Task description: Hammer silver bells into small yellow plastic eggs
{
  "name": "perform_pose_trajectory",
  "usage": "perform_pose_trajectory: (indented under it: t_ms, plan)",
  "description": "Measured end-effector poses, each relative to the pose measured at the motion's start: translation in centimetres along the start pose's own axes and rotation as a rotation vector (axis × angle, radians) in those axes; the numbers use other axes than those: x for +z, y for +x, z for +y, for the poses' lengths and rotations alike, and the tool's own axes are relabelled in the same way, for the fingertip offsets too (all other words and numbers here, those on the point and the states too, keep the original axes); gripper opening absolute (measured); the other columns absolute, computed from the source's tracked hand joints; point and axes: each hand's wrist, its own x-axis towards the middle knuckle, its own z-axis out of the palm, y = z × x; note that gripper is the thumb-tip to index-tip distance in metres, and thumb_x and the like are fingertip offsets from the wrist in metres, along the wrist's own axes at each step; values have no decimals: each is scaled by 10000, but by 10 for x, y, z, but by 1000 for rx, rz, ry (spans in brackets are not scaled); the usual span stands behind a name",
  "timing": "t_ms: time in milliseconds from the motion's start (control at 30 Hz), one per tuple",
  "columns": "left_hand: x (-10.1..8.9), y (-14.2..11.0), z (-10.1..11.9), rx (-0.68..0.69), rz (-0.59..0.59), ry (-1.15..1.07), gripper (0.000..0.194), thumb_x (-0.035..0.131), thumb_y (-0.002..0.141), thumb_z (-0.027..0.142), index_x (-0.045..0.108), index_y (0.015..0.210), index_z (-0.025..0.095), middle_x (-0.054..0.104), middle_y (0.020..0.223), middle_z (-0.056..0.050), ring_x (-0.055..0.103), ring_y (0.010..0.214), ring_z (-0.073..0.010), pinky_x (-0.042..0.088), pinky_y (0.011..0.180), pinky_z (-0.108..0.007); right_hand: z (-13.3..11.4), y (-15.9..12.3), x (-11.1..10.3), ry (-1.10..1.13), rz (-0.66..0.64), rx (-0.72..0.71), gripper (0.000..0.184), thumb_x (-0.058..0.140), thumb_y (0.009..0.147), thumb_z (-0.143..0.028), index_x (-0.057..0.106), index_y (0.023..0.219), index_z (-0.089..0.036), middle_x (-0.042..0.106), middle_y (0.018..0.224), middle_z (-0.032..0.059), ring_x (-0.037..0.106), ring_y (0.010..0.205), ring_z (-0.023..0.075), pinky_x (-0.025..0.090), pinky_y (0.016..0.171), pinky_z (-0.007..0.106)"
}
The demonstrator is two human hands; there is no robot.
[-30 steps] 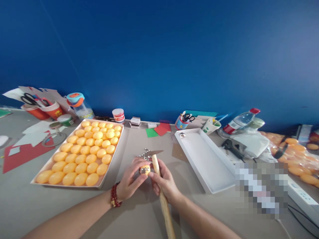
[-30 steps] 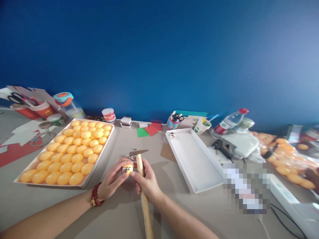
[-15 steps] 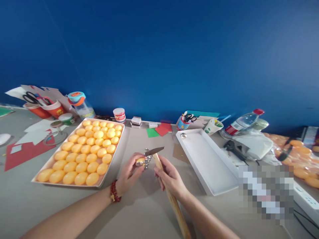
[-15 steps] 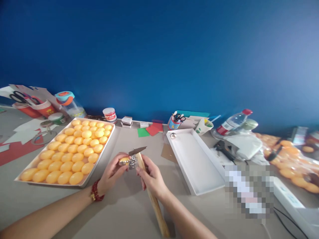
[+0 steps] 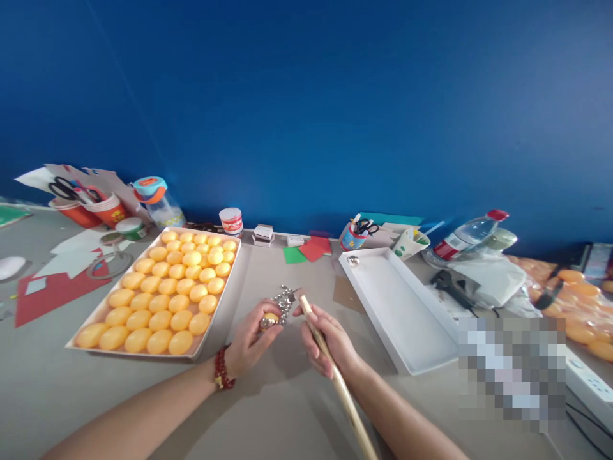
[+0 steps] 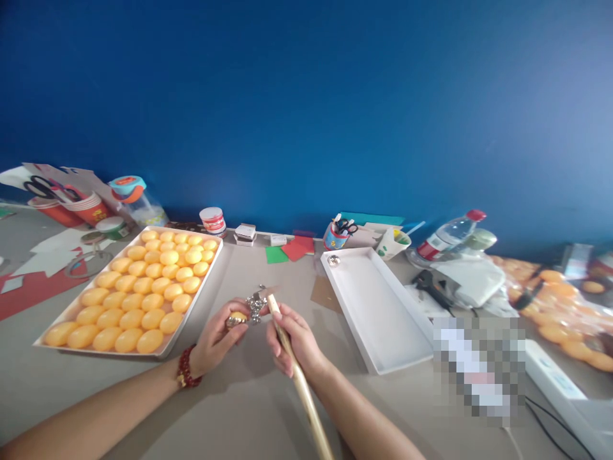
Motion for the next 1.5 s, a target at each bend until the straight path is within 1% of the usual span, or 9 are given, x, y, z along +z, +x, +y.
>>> perform_pose_trajectory:
  t_ms: [133,300,467,600,733,933,1233,1400,1500]
  plan:
    - [-2,1,-3,-3,-69,-115,269,557,907,407,534,1063,189,548,929,-37,502,601,-104,454,565,-237,1,2,-1,-30,4,-20,341,536,940,-413,499,1185,-179,556,501,-84,314,215,62,331,218,157]
    - [-4,4,-2,-30,-94,-207,453,431,932,534,611,799,140,554,718,-34,548,601,-138,476,563,-259,-2,0,-2,-212,15,-25,344,548,931,-422,500,1164,-173,578,539,-72,397,238,67,325,240,150]
    - [-2,6,4,-136,-18,-281,316,534,902,454,607,991,160,589,656,2,552,585,-132,467,576,-252,-5,-3,3,-429,30,47,388,577,908,-454,523,1158,-162,567,538,-78,421,258,53,328,260,130]
    - [-1,7,7,-188,32,-232,259,561,897,391,586,783,159,563,624,17,519,585,-108,428,589,-226,-6,-2,4,-500,45,71,440,589,888,-483,521,1174,-156,544,546,-88,409,264,49,330,261,135]
    - [-3,7,1,-216,-9,-332,253,562,895,404,574,810,166,569,637,20,525,587,-113,427,595,-234,-10,-3,2,-478,-18,104,457,557,902,-500,511,1197,-154,543,556,-85,403,263,50,320,258,141]
    - [-8,5,-13,-146,-93,-386,287,606,875,429,637,857,145,647,753,-36,567,649,-137,431,629,-256,-13,-4,-3,-375,-154,200,440,552,911,-489,503,1195,-156,566,550,-74,398,255,56,328,245,138]
    - [-3,4,-2,-238,-63,-516,324,536,919,443,604,829,140,633,678,-32,570,600,-127,426,603,-244,-2,3,-9,-165,-197,220,431,554,904,-452,516,1189,-131,559,493,-71,341,220,62,320,240,153]
    - [-2,7,2,-215,-86,-642,317,556,878,475,570,925,162,626,839,-49,578,693,-152,476,654,-286,-1,4,-10,-147,-172,207,475,566,892,-466,511,1213,-120,548,477,-79,315,208,63,301,236,159]
    - [-3,9,4,-202,-117,-692,335,642,800,378,534,1053,186,628,902,-51,589,736,-169,490,698,-317,-5,3,-11,-183,-133,162,463,573,889,-447,511,1213,-122,562,501,-70,356,221,68,316,242,160]
